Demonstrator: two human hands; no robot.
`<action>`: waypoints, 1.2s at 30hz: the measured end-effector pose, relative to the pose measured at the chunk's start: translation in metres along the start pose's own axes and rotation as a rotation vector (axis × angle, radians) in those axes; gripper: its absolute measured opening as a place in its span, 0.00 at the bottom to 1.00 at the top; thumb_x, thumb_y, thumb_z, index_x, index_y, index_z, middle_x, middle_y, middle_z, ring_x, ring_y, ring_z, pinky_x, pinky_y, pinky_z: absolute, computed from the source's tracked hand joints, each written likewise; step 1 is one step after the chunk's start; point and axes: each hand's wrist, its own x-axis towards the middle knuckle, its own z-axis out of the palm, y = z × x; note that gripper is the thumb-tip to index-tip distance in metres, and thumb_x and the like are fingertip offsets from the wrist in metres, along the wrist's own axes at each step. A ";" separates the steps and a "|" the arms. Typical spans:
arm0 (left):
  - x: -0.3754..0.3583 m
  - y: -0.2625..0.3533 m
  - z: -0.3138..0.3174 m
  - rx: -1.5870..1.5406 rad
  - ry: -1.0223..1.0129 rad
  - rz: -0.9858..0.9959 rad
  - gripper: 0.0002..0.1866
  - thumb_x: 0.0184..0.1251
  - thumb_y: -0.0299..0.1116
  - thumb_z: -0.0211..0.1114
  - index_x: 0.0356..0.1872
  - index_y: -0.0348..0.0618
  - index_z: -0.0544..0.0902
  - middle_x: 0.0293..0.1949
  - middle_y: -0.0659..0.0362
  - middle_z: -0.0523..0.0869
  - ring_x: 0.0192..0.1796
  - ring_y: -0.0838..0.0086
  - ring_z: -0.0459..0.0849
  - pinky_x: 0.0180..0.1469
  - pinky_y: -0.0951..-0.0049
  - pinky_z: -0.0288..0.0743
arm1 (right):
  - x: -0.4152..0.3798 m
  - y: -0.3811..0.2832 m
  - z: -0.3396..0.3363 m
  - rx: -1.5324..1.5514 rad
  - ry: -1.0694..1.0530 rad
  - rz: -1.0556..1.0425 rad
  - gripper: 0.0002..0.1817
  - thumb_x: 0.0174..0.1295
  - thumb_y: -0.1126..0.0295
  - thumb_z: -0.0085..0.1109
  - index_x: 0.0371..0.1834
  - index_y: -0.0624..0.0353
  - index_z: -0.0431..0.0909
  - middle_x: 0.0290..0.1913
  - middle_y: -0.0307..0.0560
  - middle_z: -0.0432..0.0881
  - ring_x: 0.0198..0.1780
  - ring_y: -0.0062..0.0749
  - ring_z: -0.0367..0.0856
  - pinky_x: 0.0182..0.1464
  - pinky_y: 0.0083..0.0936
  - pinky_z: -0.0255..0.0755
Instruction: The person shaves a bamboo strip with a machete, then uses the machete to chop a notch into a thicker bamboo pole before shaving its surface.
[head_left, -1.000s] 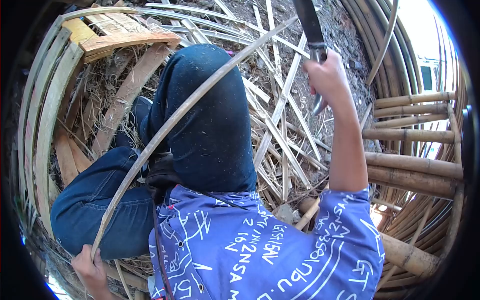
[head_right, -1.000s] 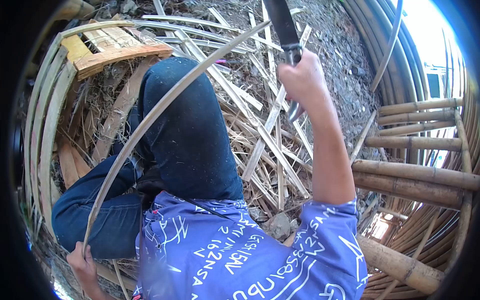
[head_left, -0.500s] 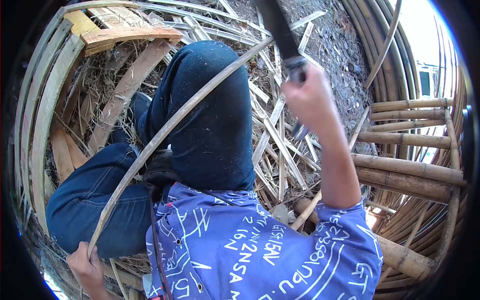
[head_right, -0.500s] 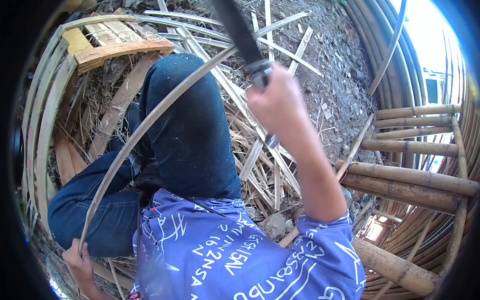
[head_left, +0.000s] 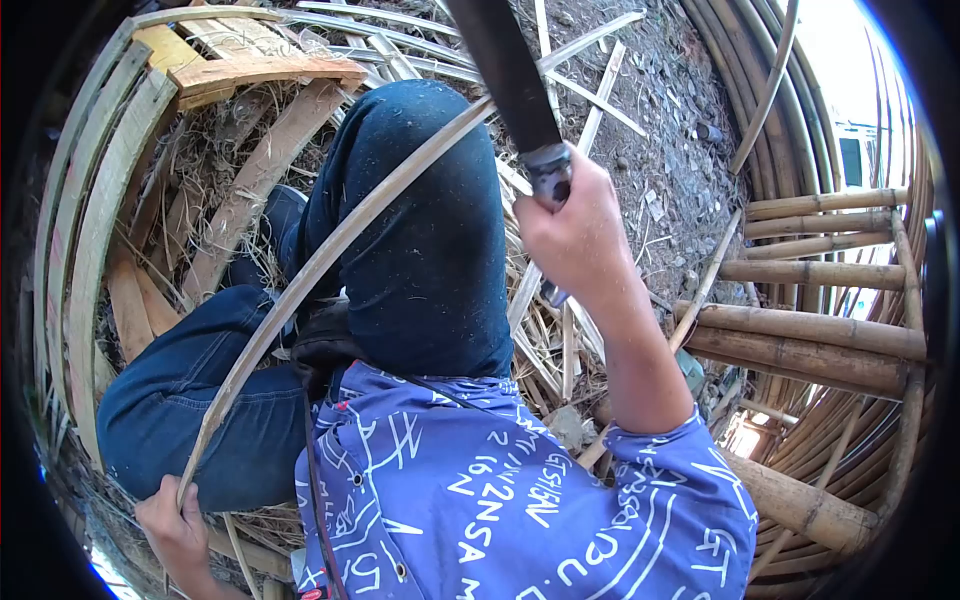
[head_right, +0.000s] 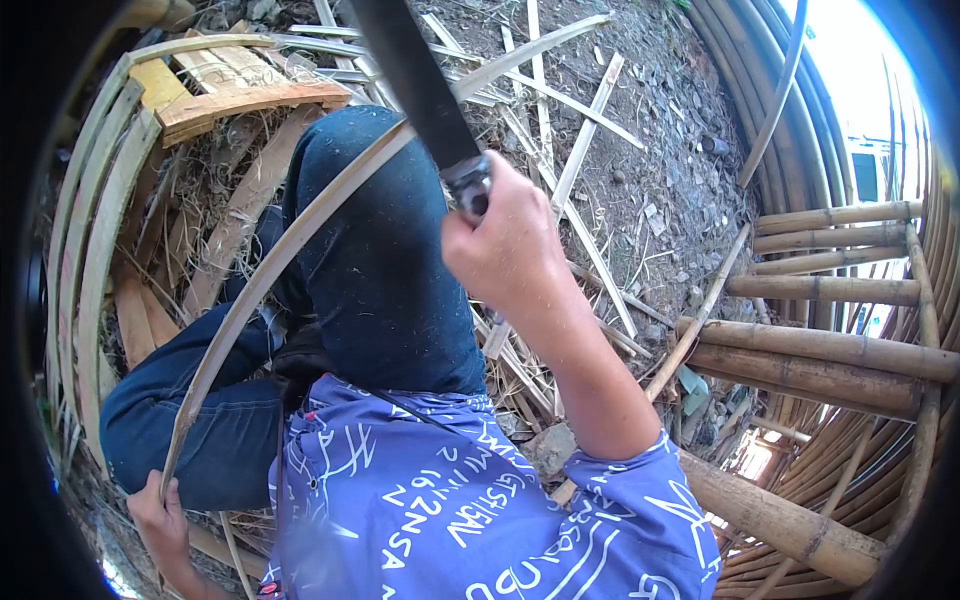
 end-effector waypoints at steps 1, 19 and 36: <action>-0.002 -0.001 0.002 -0.009 0.008 0.002 0.14 0.68 0.32 0.57 0.23 0.36 0.69 0.16 0.48 0.68 0.20 0.50 0.71 0.24 0.58 0.59 | 0.001 -0.001 -0.005 0.005 0.006 0.006 0.12 0.51 0.74 0.53 0.38 0.68 0.74 0.26 0.55 0.79 0.30 0.46 0.81 0.38 0.37 0.73; -0.007 -0.007 0.009 -0.016 0.022 -0.024 0.15 0.69 0.33 0.57 0.23 0.36 0.69 0.17 0.46 0.67 0.20 0.49 0.71 0.26 0.57 0.58 | 0.041 0.016 -0.035 -0.131 0.122 0.195 0.06 0.54 0.75 0.53 0.35 0.64 0.73 0.27 0.47 0.79 0.27 0.31 0.78 0.29 0.31 0.73; 0.000 0.001 0.002 -0.016 0.007 -0.032 0.14 0.67 0.34 0.58 0.24 0.37 0.70 0.17 0.48 0.69 0.20 0.51 0.71 0.24 0.59 0.58 | 0.011 -0.006 -0.010 -0.135 0.053 0.155 0.09 0.50 0.74 0.52 0.35 0.67 0.74 0.26 0.56 0.79 0.30 0.44 0.81 0.37 0.38 0.73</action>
